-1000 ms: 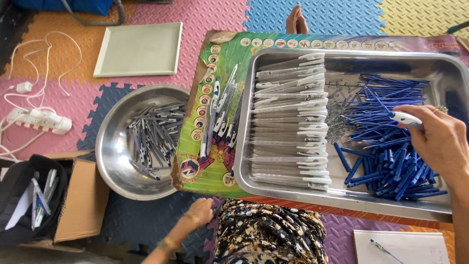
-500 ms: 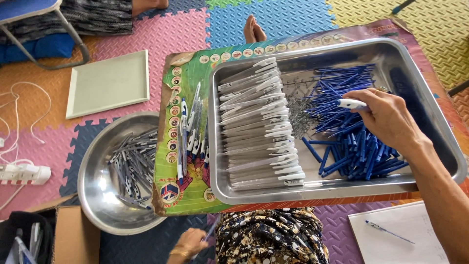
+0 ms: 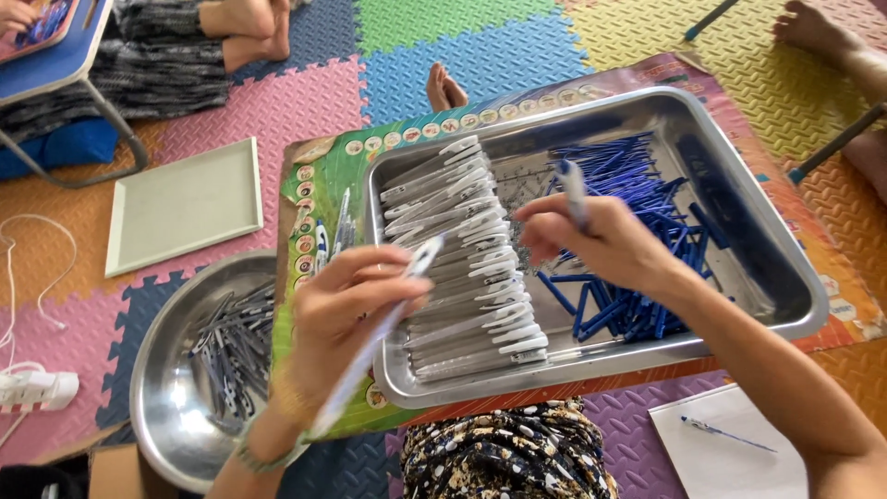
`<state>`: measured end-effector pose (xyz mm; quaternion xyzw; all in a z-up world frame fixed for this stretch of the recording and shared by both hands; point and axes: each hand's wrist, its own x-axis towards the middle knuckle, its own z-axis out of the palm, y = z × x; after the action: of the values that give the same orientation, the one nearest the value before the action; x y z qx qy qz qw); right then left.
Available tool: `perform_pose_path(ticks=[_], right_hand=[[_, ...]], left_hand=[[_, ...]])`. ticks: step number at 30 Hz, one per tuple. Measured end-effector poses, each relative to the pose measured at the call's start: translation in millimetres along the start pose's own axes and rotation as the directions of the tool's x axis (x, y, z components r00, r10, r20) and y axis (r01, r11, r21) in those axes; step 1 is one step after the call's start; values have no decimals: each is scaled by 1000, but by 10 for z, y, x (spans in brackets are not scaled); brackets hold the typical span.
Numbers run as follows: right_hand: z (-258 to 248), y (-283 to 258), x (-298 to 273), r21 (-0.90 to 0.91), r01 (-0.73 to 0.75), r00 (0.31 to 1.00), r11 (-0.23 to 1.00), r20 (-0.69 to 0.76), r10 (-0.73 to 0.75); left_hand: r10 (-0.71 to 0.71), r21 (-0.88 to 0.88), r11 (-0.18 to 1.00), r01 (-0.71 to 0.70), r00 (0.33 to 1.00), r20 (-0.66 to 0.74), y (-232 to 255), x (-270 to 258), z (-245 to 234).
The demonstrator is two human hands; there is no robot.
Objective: The person assembles ballpoint pens by hand, inserting the ink cartridge and internal mechanism into the white pen barrels and attaching the blue plastic caps and clips from a metal tray.
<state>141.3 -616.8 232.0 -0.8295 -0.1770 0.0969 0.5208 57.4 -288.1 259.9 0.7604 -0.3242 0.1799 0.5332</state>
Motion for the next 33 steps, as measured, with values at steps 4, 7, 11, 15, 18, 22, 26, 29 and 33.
perform_pose_path(ticks=[4,7,11,15,18,22,26,29,33], right_hand=[[238,-1,123,534,49,992,844,75,-105],[224,130,207,701,71,997,710,-37,-63],[72,171,253,553,191,979,811,-172,-113],[70,126,237,362,299,942,883,-263,-211],[131,63,254,109,383,882,917,-337,-329],[-127,360,216,75,273,874,959,-435,-215],[-46,183,93,407,265,943,874,-300,-146],[68,23,70,418,275,950,866,-255,-179],[202,130,96,268,302,927,915,-306,-216]], left_hand=[[200,13,979,-201,978,56,-615,340,661],[214,62,975,-215,976,27,-763,404,933],[-77,-266,960,90,995,58,-817,405,1039],[-403,-563,651,510,860,313,-776,443,1087],[-463,-598,555,578,812,356,-906,481,1127],[-532,-609,504,613,775,340,-957,431,1051],[-569,-621,501,602,771,288,-1044,403,1063],[-571,-646,494,582,777,263,-1117,379,1096],[-574,-660,489,571,780,250,-1133,360,1117]])
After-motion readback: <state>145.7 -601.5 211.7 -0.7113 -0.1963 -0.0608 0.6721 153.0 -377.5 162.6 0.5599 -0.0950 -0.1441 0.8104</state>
